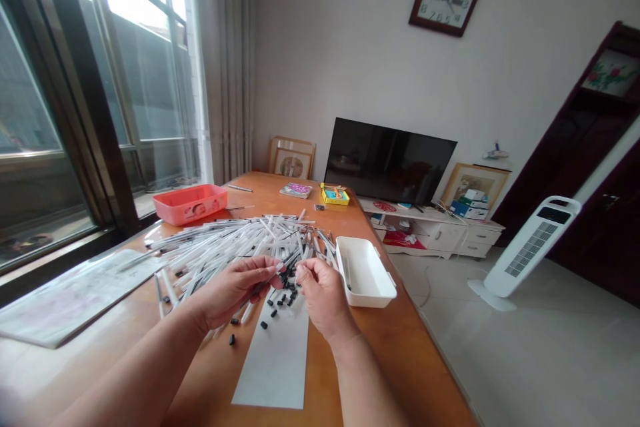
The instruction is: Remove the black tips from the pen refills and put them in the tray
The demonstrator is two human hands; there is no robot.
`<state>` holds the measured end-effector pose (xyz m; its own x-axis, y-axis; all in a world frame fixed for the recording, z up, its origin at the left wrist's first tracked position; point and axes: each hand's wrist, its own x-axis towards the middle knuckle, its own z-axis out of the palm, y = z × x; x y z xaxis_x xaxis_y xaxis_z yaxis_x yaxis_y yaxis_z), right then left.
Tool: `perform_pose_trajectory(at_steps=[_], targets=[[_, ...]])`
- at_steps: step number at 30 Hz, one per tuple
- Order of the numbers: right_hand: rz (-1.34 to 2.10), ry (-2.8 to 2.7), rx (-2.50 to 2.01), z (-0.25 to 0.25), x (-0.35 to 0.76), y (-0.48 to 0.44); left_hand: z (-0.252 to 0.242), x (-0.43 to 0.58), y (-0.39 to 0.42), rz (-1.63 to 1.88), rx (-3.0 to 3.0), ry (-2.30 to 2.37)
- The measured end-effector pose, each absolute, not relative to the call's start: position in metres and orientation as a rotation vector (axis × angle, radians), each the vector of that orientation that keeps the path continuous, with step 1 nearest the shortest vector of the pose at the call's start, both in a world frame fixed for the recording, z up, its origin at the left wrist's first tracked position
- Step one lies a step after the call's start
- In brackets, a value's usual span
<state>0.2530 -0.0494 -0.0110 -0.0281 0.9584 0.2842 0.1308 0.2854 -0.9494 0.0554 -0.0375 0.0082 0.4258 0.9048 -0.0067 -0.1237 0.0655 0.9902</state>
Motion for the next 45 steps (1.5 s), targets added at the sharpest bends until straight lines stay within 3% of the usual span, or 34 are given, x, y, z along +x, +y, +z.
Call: perform_pose_trajectory(at_steps=[29, 45], targets=[[0.883, -1.596, -1.078, -0.004, 0.254, -0.056, 0.007, 0.057, -0.041, 0.787, 1.4, 0.816], [0.665, -1.804, -1.148, 0.0, 0.257, -0.06, 0.0, 0.058, -0.039, 0.762, 1.457, 0.846]])
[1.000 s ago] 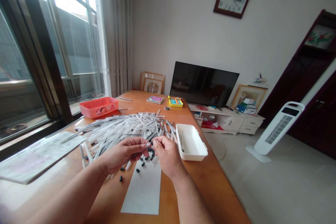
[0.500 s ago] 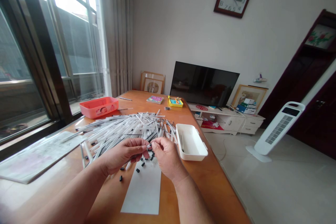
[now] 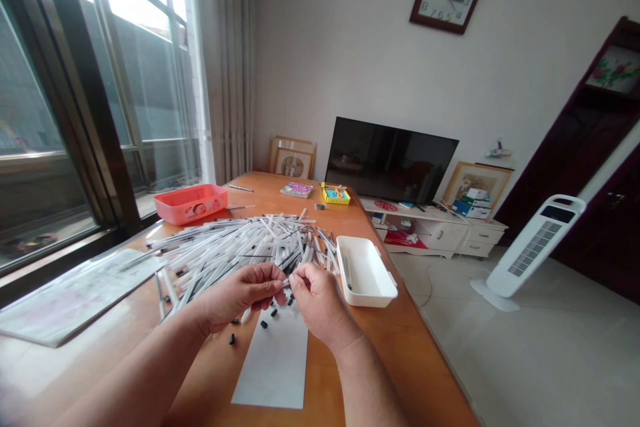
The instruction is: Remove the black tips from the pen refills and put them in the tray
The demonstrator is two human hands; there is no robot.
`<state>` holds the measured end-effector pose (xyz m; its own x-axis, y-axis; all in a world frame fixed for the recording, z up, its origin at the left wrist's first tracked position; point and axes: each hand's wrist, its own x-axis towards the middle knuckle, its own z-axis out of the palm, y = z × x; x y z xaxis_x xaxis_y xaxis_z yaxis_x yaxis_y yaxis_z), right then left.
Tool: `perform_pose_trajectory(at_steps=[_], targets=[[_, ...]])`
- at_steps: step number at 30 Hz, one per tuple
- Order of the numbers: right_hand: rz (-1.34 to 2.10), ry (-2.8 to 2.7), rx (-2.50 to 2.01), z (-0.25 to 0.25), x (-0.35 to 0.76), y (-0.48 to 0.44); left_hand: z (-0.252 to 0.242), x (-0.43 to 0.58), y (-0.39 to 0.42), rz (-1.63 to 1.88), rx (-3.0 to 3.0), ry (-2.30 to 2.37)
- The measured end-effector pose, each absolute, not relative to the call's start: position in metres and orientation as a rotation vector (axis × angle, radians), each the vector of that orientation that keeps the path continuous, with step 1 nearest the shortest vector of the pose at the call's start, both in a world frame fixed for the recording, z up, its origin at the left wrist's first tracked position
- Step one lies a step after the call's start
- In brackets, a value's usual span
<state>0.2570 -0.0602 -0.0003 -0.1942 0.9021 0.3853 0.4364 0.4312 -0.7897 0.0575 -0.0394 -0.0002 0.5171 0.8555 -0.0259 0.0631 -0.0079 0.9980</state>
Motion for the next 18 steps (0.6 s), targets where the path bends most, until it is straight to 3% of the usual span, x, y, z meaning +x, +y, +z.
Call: perform_pose_trajectory(at_steps=[7, 18], targets=[[0.465, -1.937, -1.245, -0.0058, 0.257, -0.0565, 0.0043, 0.0619, -0.0439, 0.717, 1.455, 0.847], [0.664, -1.823, -1.199, -0.0004, 0.2602, -0.0571, 0.0037, 0.0625, -0.044, 0.75, 1.453, 0.825]])
